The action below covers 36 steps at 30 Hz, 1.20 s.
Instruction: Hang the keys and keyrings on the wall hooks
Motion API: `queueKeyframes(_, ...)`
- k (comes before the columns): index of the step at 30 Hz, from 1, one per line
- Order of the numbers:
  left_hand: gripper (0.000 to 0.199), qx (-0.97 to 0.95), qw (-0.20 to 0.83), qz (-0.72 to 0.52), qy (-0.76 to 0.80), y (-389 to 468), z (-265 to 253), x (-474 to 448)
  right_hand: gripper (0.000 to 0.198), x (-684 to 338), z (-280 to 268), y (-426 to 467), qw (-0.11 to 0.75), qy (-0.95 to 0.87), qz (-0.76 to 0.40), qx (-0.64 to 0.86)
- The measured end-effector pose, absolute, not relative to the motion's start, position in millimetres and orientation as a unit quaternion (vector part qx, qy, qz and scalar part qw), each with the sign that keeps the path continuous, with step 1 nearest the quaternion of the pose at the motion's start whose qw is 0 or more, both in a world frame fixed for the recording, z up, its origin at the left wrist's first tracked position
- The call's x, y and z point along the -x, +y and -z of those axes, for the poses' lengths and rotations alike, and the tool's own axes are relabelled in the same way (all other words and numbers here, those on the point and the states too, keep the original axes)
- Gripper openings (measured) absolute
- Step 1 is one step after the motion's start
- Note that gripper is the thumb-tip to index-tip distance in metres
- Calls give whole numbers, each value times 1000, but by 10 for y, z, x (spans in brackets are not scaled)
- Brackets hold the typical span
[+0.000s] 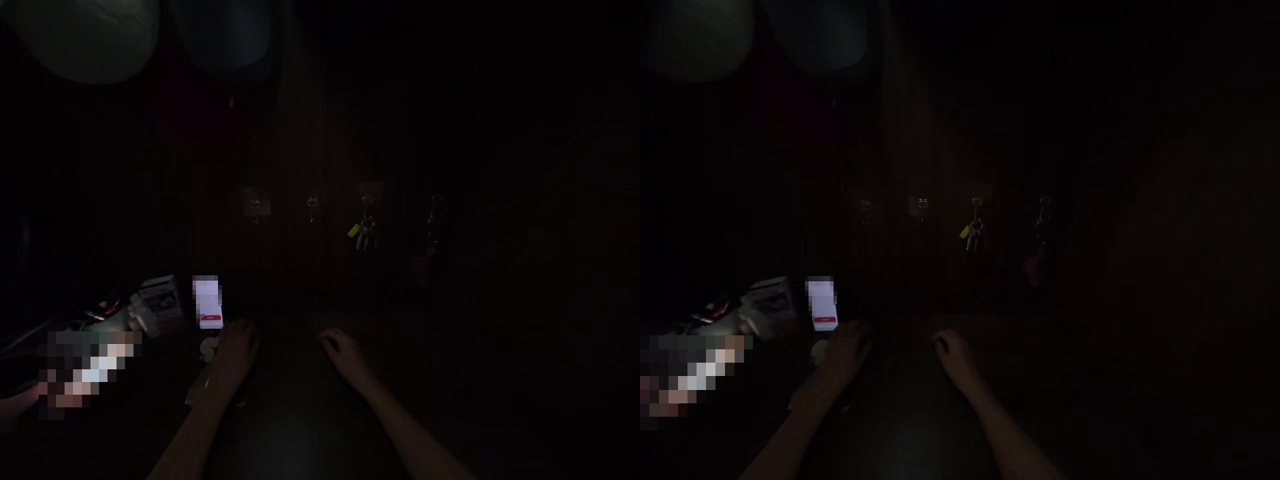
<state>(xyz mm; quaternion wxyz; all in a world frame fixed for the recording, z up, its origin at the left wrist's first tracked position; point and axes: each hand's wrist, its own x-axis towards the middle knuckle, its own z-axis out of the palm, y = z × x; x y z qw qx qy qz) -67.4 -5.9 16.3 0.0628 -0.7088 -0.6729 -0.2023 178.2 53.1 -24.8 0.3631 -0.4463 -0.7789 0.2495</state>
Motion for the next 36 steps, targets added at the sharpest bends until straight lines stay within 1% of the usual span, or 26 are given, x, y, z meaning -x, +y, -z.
queueKeyframes(2,20,726,46,210,-653,-69,-152,578,20,-1775,263,547,363,-779,-250,447)
queueKeyframes(6,22,773,-23,206,-599,-95,-44,293,20,-1765,258,559,359,-777,-255,450)
queueKeyframes(8,25,808,-55,208,-549,-122,16,138,20,-1762,237,552,358,-777,-259,448)
queueKeyframes(11,34,850,-74,218,-473,-177,52,-43,20,-1759,190,523,358,-777,-273,440)
queueKeyframes(14,40,876,-96,231,-412,-229,11,-129,26,-1760,154,484,357,-791,-295,400)
queueKeyframes(17,41,881,-128,251,-380,-247,-46,-113,32,-1767,154,459,335,-806,-316,373)
queueKeyframes(19,37,863,-135,274,-402,-225,-61,-39,33,-1780,167,456,323,-806,-326,373)
queueKeyframes(22,27,796,-115,327,-497,-144,-36,163,35,-1816,169,459,312,-823,-325,347)
queueKeyframes(24,27,744,-110,346,-561,-80,-6,328,37,-1850,149,454,295,-847,-308,318)
queueKeyframes(27,29,705,-138,323,-616,-12,26,534,32,-1900,106,435,254,-879,-263,307)
queueKeyframes(30,29,697,-142,302,-634,8,32,632,24,-1931,87,423,219,-890,-231,326)
queueKeyframes(33,29,695,-121,296,-644,7,28,643,19,-1934,90,425,207,-890,-223,339)
queueKeyframes(36,24,709,-100,266,-646,9,31,623,15,-1911,94,425,210,-890,-216,343)
